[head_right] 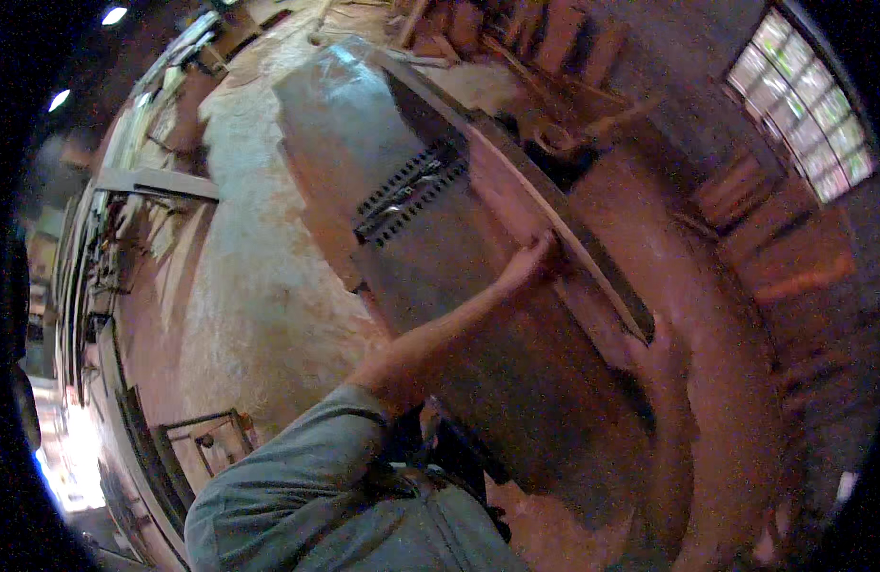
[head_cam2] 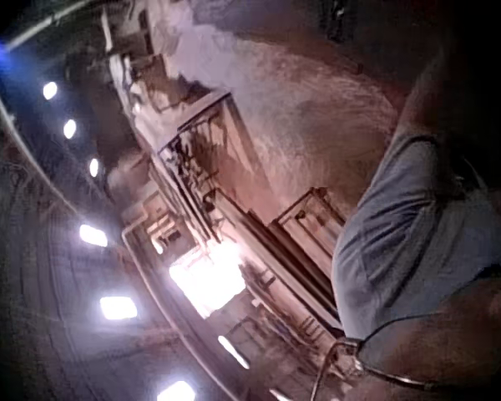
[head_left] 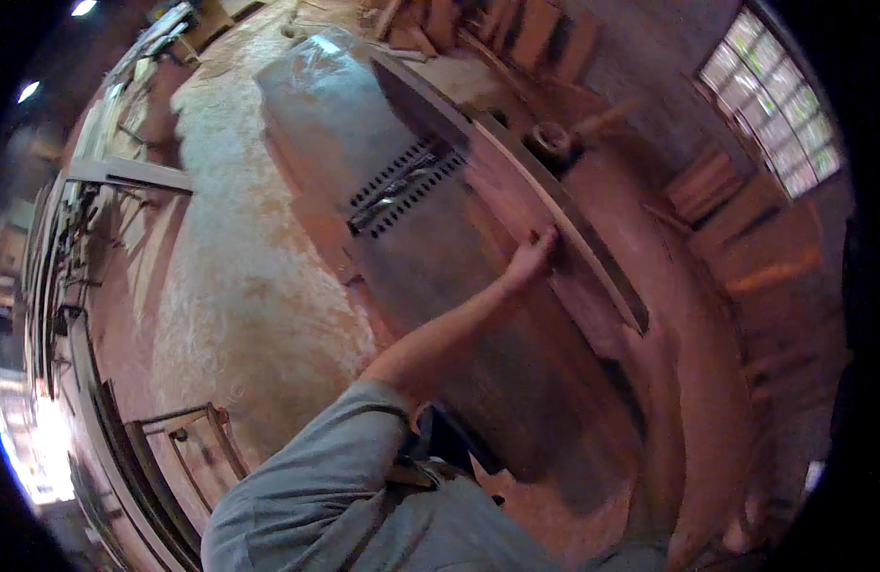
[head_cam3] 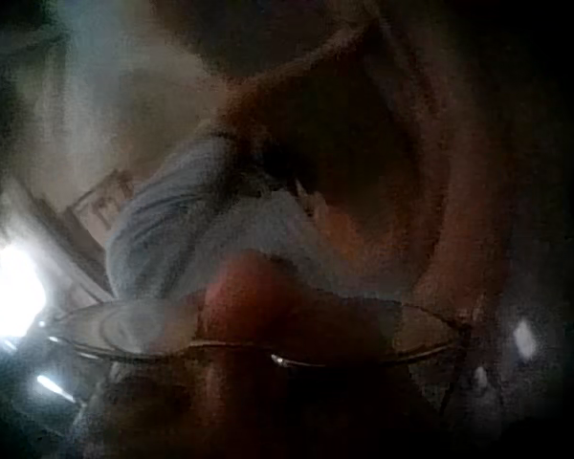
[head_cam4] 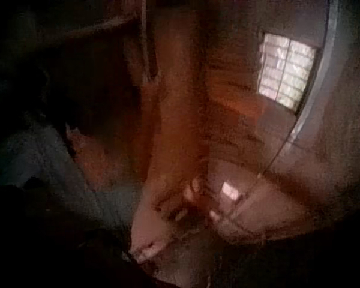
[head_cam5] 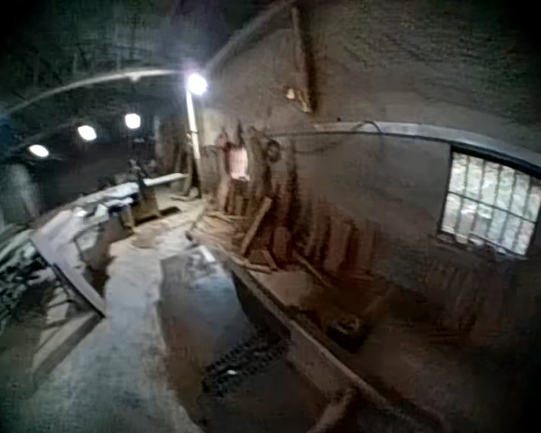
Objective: The person measures a wooden plank with a tape measure, marks it, and cuts it on a table saw. They then flip the plank and cut the other side, measure the resulting pieces, and stack them on a nearby surface.
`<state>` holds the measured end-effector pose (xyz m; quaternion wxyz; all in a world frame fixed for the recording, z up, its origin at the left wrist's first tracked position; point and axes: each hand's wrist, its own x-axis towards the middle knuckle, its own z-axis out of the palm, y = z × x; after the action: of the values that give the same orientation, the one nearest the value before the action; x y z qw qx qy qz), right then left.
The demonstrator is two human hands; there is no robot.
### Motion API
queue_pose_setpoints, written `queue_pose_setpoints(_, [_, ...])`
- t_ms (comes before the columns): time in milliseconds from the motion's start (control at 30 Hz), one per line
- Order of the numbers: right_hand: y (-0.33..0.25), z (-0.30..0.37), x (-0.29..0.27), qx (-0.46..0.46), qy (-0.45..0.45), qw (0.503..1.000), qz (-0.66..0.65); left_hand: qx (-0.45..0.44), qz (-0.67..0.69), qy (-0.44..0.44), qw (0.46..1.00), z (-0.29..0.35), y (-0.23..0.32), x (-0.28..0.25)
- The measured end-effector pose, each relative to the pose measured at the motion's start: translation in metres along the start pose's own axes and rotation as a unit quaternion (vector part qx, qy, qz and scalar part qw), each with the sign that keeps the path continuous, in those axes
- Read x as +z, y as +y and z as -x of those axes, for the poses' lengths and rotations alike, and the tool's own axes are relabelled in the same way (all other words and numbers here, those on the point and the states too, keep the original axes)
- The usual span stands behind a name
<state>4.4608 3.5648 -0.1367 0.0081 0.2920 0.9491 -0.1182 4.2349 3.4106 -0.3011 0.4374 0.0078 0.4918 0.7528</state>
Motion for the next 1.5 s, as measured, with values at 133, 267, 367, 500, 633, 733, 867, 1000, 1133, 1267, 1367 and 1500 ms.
queue_pose_setpoints(133, [0.022,0.004,0.010,-0.064,0.074,0.993,0.070,0.015,-0.102,-0.006,0.995,0.042,0.013,0.025])
queue_pose_setpoints(267, [0.011,0.000,-0.004,-0.007,-0.018,0.999,0.046,-0.028,-0.224,-0.105,0.969,0.170,0.062,0.031])
queue_pose_setpoints(367, [0.003,0.004,-0.002,-0.026,-0.011,0.998,0.053,0.054,-0.340,-0.131,0.930,0.206,-0.016,-0.041])
queue_pose_setpoints(500, [-0.003,0.027,-0.006,-0.063,0.104,0.991,0.048,-0.004,-0.459,-0.306,0.834,0.325,-0.034,-0.114])
queue_pose_setpoints(633, [-0.038,0.087,-0.032,0.007,0.097,0.958,-0.269,-0.056,-0.507,-0.350,0.785,0.410,-0.007,-0.131])
queue_pose_setpoints(733, [-0.067,0.158,0.003,-0.007,-0.016,0.987,-0.161,-0.098,-0.534,-0.308,0.782,0.435,-0.040,-0.189])
queue_pose_setpoints(867, [-0.088,0.263,0.133,-0.085,-0.190,0.956,-0.207,-0.153,-0.514,-0.250,0.806,0.470,0.011,-0.224])
queue_pose_setpoints(1000, [-0.137,0.340,0.201,-0.054,-0.259,0.946,-0.187,-0.043,-0.569,-0.226,0.789,0.491,0.020,-0.294])
queue_pose_setpoints(1133, [-0.164,0.417,0.221,0.062,-0.213,0.929,-0.295,-0.086,-0.307,-0.145,0.936,0.480,0.132,-0.297])
queue_pose_setpoints(1267, [-0.193,0.461,0.173,0.146,-0.157,0.915,-0.342,0.186,-0.415,-0.016,0.890,0.494,0.254,-0.262])
queue_pose_setpoints(1367, [-0.190,0.516,0.165,0.237,-0.103,0.891,-0.373,0.455,-0.378,-0.003,0.806,0.508,0.324,-0.175])
queue_pose_setpoints(1500, [-0.214,0.537,0.151,0.294,-0.193,0.876,-0.329,0.608,-0.469,-0.016,0.640,0.534,0.377,-0.151])
